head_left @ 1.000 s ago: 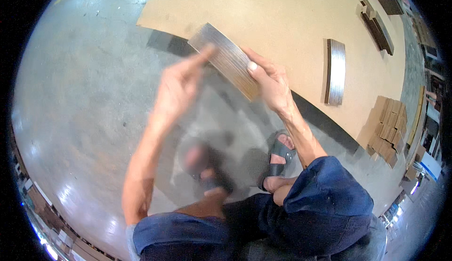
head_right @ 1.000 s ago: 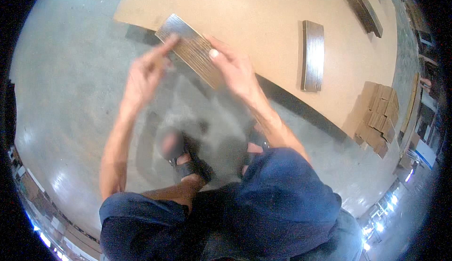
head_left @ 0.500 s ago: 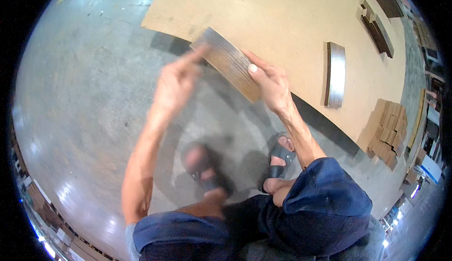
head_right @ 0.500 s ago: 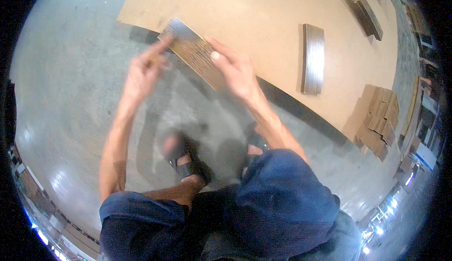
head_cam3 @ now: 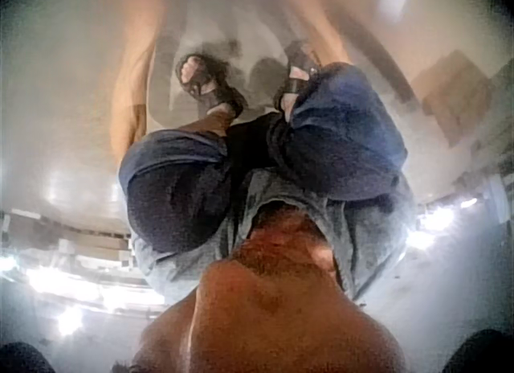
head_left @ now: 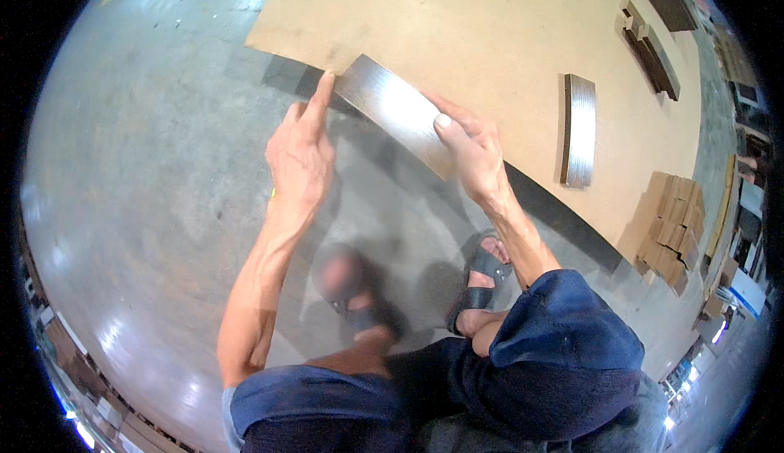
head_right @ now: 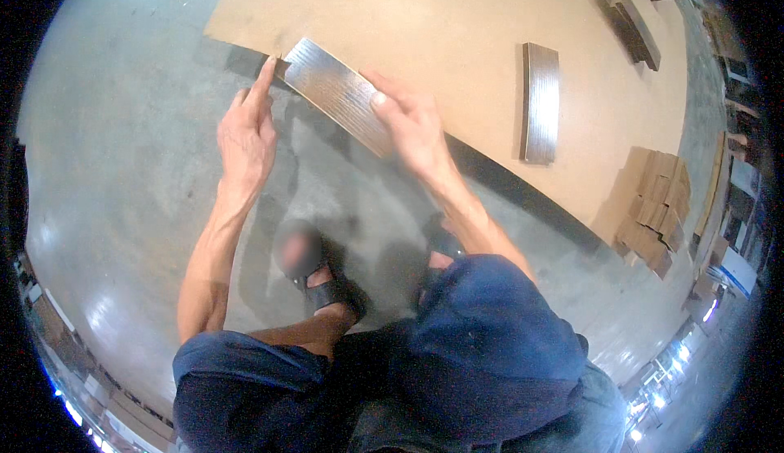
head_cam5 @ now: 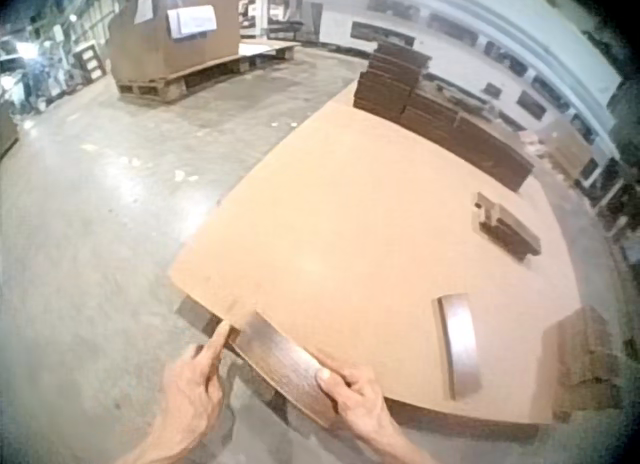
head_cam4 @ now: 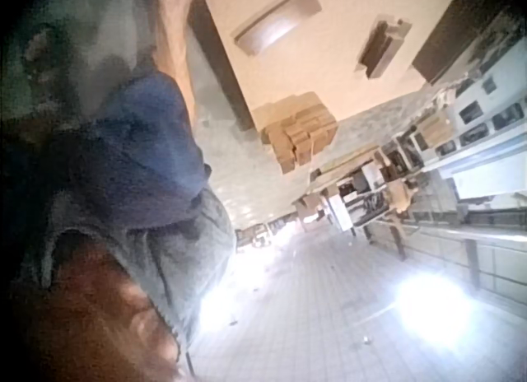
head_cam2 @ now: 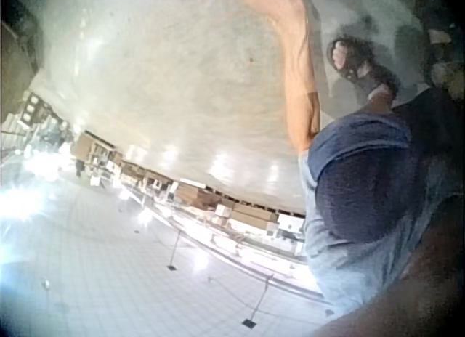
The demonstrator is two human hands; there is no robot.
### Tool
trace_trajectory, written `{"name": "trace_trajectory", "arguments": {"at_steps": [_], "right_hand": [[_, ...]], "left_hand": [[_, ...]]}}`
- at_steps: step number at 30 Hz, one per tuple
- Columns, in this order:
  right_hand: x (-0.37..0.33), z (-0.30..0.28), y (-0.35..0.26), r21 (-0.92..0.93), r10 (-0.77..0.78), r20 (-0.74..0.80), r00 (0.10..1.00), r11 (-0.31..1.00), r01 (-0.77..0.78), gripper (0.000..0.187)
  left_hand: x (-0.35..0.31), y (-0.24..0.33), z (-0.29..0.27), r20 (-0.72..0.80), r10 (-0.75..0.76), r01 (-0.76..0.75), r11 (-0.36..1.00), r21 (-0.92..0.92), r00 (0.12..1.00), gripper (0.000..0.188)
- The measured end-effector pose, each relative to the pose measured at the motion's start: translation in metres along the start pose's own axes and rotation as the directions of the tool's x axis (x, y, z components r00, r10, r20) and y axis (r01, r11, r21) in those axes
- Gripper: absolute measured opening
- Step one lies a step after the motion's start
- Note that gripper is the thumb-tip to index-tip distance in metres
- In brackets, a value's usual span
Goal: The person processes rectangular wood blocks by rubbing their surfaces with a small tool and picking them up individually to move them between different stacks on a large board.
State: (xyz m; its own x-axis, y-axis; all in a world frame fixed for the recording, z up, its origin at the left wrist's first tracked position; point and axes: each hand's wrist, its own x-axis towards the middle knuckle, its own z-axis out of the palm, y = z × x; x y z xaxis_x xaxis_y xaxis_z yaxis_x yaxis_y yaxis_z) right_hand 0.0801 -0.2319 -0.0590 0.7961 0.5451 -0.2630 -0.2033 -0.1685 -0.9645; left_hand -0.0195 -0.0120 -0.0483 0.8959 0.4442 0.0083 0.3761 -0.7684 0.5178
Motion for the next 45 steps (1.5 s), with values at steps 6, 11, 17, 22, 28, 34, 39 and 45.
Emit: {"name": "trace_trajectory", "arguments": {"at_steps": [6,11,17,22,28,34,39,45], "right_hand": [[-0.003,0.007,-0.014,0.016,0.073,-0.029,0.997,0.997,-0.072,0.046],[0.001,0.021,-0.006,0.056,0.062,-0.033,0.998,0.997,-0.06,0.045],[0.008,0.01,-0.005,0.171,0.023,-0.068,0.997,0.985,-0.011,0.044],[-0.005,-0.007,0.023,-0.022,-0.271,0.146,0.951,0.96,0.277,0.043],[0.013,-0.049,-0.022,0.045,-0.133,0.452,0.882,0.991,0.127,0.041],[0.025,-0.059,-0.023,0.116,-0.214,0.488,0.846,0.977,0.18,0.043],[0.037,-0.025,-0.024,0.667,-0.07,0.286,0.956,0.73,-0.147,0.085],[-0.01,0.037,0.018,0.21,-0.042,-0.049,0.998,0.976,0.051,0.077]], "left_hand": [[0.004,-0.006,-0.007,-0.023,-0.007,0.004,0.993,-0.116,1.0,0.061],[-0.013,0.01,-0.004,0.056,0.115,-0.111,0.991,-0.081,0.992,0.069],[-0.083,0.056,-0.004,0.262,0.324,-0.268,0.936,-0.228,0.909,0.062],[-0.037,0.014,-0.019,0.232,-0.368,0.399,0.487,-0.777,0.901,0.056],[-0.027,-0.015,-0.024,0.369,-0.28,0.459,0.422,-0.782,0.886,0.035],[-0.043,0.003,-0.011,0.321,-0.181,0.368,0.479,-0.797,0.93,0.037],[-0.031,0.032,-0.004,0.16,-0.437,0.288,0.244,-0.926,0.885,0.022],[-0.057,0.05,0.032,0.236,-0.462,0.375,0.238,-0.896,0.855,0.03]]}}
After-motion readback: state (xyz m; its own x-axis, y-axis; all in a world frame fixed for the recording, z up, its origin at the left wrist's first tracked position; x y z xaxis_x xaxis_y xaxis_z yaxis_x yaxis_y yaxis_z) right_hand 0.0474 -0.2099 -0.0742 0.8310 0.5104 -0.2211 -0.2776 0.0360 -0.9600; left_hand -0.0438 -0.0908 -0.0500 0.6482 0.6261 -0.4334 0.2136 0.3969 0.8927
